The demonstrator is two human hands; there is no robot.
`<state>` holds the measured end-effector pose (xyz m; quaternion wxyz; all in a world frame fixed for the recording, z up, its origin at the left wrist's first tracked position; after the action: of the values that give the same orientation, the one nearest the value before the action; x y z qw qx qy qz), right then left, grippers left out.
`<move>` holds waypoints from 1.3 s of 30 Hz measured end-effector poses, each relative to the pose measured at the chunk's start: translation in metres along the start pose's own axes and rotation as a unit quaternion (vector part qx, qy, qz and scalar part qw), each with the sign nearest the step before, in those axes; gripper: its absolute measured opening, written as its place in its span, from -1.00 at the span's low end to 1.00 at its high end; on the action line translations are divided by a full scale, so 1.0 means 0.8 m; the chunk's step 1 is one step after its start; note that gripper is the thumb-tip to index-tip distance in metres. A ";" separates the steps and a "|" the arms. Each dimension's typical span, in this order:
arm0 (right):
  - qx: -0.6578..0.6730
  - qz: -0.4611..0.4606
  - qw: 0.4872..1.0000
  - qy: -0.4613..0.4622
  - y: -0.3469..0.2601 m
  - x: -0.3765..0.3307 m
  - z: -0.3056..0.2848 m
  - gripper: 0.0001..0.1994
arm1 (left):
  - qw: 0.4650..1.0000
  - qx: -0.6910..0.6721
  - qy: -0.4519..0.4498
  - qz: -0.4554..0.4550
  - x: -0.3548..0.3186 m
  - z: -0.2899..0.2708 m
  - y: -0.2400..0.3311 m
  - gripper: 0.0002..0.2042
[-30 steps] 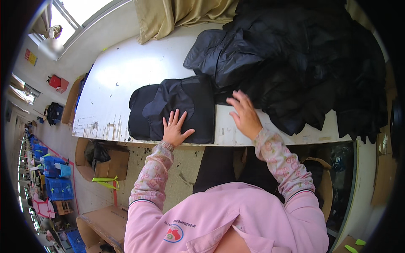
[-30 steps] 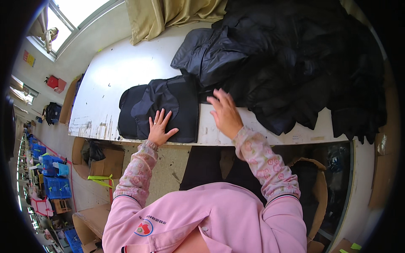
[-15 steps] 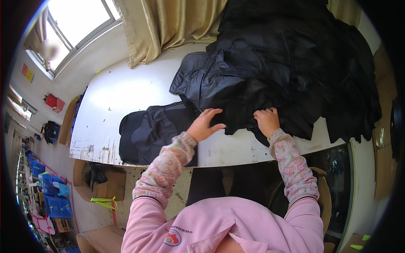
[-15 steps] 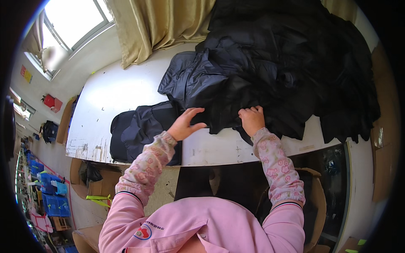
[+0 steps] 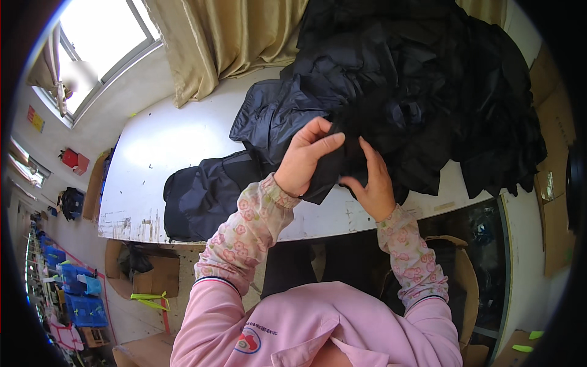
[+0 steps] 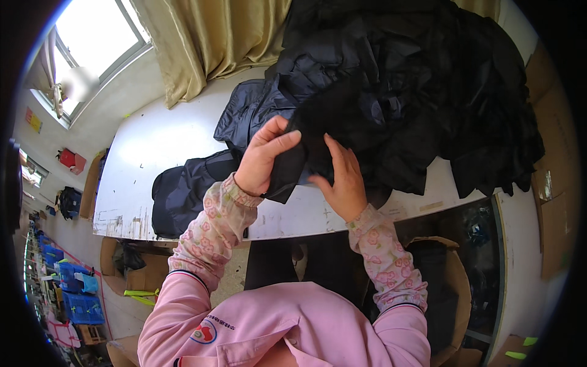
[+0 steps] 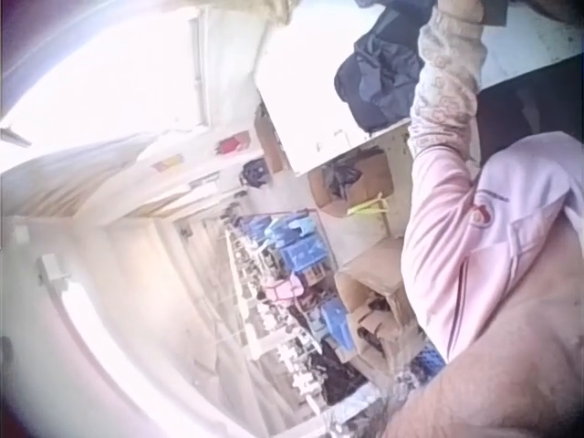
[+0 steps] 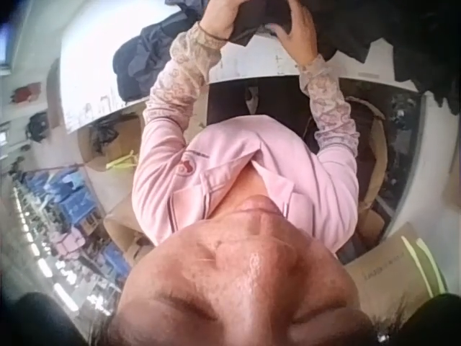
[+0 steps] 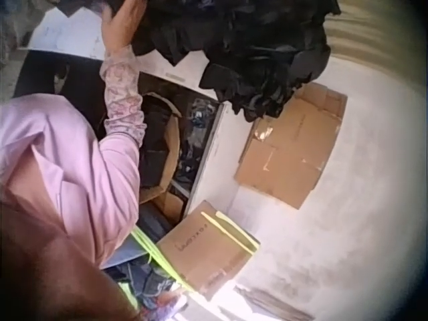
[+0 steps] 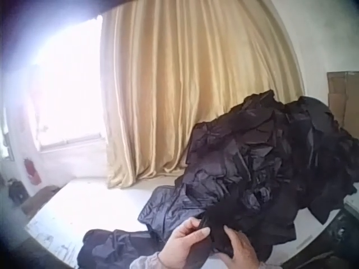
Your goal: Sorting and inspecting black mesh and fabric components on a work table in a factory setting.
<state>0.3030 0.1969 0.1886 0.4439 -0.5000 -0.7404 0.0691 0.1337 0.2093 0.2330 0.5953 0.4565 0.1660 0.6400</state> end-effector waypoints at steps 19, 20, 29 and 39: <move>0.320 0.030 0.947 0.019 -0.121 -0.006 -0.013 -0.48 | 0.938 0.211 0.151 0.230 -0.079 0.016 0.038 -0.78; 0.253 0.010 0.965 0.065 -0.128 -0.018 -0.004 -0.49 | 0.938 0.212 0.153 0.229 -0.081 0.006 0.034 -0.78; 0.328 0.091 0.940 -0.001 -0.057 -0.006 -0.025 -0.92 | 0.987 0.011 0.160 -0.010 -0.107 -0.051 0.032 -0.64; 0.011 0.045 0.949 -0.312 0.058 0.028 0.038 -0.83 | 0.973 -0.061 -0.166 -0.149 -0.148 -0.064 0.031 -0.44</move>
<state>0.3101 0.2480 0.1578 0.1925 -0.4811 -0.8180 0.2499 0.0637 0.1122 0.1792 0.7299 0.4894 0.0921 0.4682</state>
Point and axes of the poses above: each hand's wrist, its own x-axis towards the middle knuckle, its own z-axis out of the palm, y = z × x, the point moved 2 cm from there along x, towards the middle knuckle, and after that the axes turned 14 degrees about z, right-handed, at the moved point
